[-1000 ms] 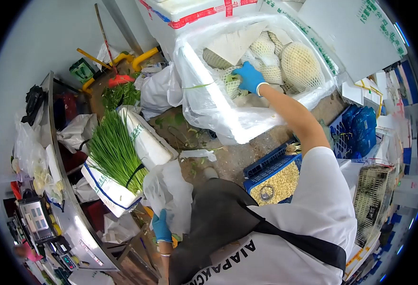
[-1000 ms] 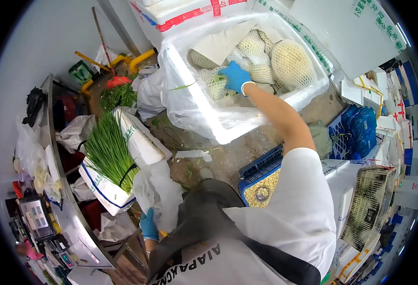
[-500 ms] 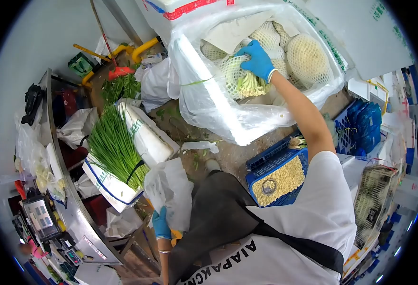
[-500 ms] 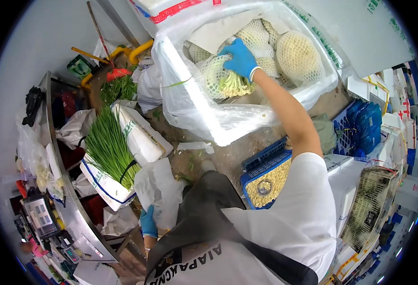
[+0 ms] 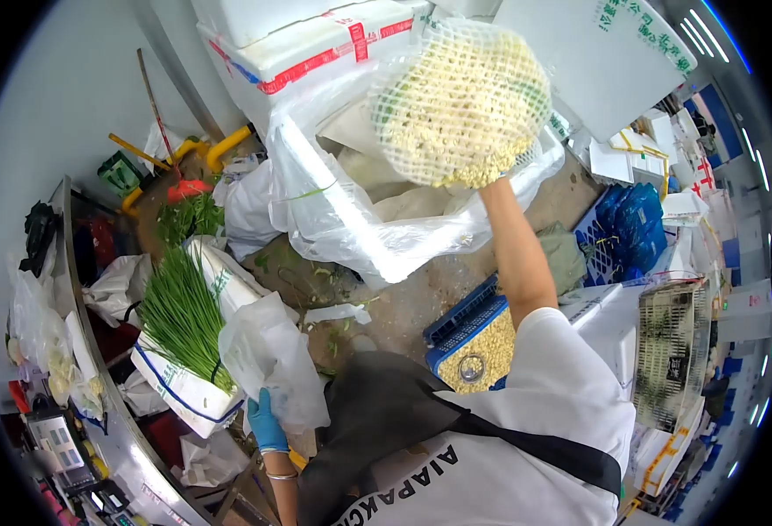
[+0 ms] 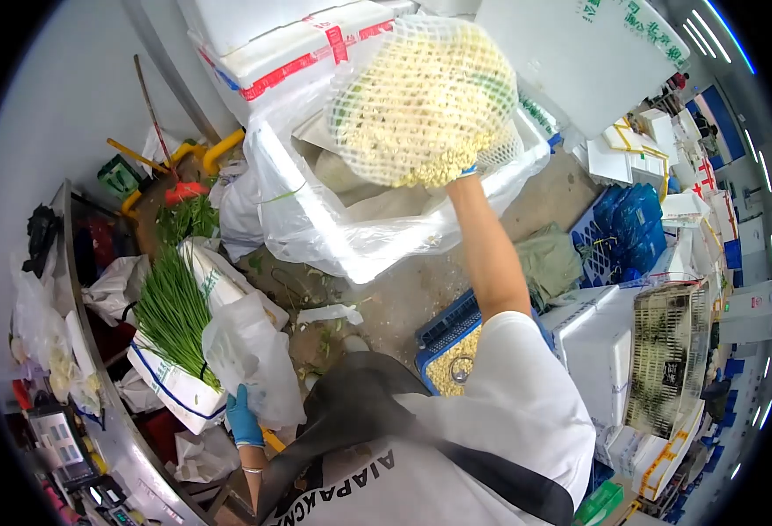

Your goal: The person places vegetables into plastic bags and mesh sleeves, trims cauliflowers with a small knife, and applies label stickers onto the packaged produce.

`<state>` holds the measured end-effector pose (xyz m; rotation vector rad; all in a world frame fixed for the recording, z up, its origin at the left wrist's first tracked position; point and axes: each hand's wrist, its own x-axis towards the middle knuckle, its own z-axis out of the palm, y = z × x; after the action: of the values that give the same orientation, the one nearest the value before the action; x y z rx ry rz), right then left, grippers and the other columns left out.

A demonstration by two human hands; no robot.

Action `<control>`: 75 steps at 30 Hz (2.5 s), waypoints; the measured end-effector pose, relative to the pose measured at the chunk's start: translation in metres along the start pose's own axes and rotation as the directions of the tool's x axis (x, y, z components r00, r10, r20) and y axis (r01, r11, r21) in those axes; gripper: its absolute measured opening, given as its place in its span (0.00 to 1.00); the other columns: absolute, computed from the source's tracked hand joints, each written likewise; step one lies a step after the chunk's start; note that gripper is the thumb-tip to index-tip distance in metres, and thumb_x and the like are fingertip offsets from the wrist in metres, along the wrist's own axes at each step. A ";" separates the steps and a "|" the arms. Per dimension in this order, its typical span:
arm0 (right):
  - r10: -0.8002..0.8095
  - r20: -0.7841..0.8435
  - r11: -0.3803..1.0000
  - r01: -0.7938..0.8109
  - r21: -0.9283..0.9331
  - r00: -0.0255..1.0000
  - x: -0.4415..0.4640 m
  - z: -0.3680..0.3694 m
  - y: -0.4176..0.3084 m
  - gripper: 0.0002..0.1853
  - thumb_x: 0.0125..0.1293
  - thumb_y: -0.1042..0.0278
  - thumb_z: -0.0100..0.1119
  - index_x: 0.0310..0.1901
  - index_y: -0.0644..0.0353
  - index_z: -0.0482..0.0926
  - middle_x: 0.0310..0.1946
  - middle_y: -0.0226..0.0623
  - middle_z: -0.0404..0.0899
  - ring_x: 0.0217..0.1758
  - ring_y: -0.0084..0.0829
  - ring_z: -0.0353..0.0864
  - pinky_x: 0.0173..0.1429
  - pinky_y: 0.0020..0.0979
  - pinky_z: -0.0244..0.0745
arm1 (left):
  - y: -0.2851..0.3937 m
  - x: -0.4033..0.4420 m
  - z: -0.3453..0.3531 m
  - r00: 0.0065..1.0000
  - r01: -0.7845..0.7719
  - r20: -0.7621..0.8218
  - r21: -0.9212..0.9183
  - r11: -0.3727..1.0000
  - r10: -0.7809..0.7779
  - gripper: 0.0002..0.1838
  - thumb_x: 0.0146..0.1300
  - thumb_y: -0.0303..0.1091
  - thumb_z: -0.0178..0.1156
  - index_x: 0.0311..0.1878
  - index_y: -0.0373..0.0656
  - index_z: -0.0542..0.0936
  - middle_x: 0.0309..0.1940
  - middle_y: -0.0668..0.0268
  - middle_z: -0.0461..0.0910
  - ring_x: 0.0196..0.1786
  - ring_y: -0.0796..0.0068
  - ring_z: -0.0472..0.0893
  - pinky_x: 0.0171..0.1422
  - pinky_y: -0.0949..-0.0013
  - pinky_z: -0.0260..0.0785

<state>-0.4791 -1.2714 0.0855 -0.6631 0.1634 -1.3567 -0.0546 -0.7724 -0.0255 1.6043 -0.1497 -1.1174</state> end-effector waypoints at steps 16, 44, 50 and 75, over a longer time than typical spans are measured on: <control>0.354 0.321 0.866 -0.438 0.243 0.879 -0.075 0.167 0.217 0.21 0.73 0.67 0.48 0.65 0.63 0.68 0.59 0.40 0.76 0.58 0.32 0.77 0.62 0.34 0.73 | 0.028 -0.042 0.021 0.997 0.048 -0.041 -0.428 0.902 -0.073 0.15 0.64 0.30 0.62 0.51 0.33 0.77 0.40 0.60 0.81 0.37 0.68 0.81 0.41 0.66 0.75; 0.993 0.018 -0.021 0.327 -0.945 0.113 -0.450 0.397 0.455 0.32 0.62 0.48 0.48 0.65 0.57 0.72 0.63 0.53 0.71 0.63 0.49 0.72 0.68 0.39 0.65 | -0.005 -0.215 -0.279 0.637 -0.252 -0.768 -0.135 0.958 0.060 0.08 0.68 0.32 0.56 0.43 0.37 0.77 0.34 0.70 0.79 0.34 0.83 0.76 0.39 0.78 0.68; 0.981 -0.039 -0.109 0.370 -0.923 0.192 -0.473 0.399 0.474 0.30 0.61 0.47 0.46 0.58 0.61 0.77 0.54 0.55 0.77 0.55 0.52 0.77 0.63 0.40 0.69 | -0.031 -0.243 -0.267 0.625 -0.402 -0.764 -0.136 0.905 0.163 0.11 0.67 0.31 0.59 0.49 0.36 0.78 0.38 0.69 0.80 0.37 0.83 0.75 0.43 0.79 0.69; 0.964 -0.148 -0.203 0.253 -0.946 0.221 -0.514 0.394 0.522 0.38 0.58 0.40 0.50 0.60 0.65 0.74 0.57 0.56 0.74 0.61 0.51 0.74 0.66 0.39 0.68 | -0.087 -0.239 -0.339 0.832 -0.129 -0.551 -0.093 0.987 0.057 0.28 0.64 0.36 0.63 0.61 0.28 0.68 0.48 0.59 0.78 0.45 0.78 0.76 0.49 0.72 0.71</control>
<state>0.0316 -0.6213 -0.0061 -2.1673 0.5605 0.5750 0.0192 -0.3573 0.0170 1.7183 0.2189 -0.5411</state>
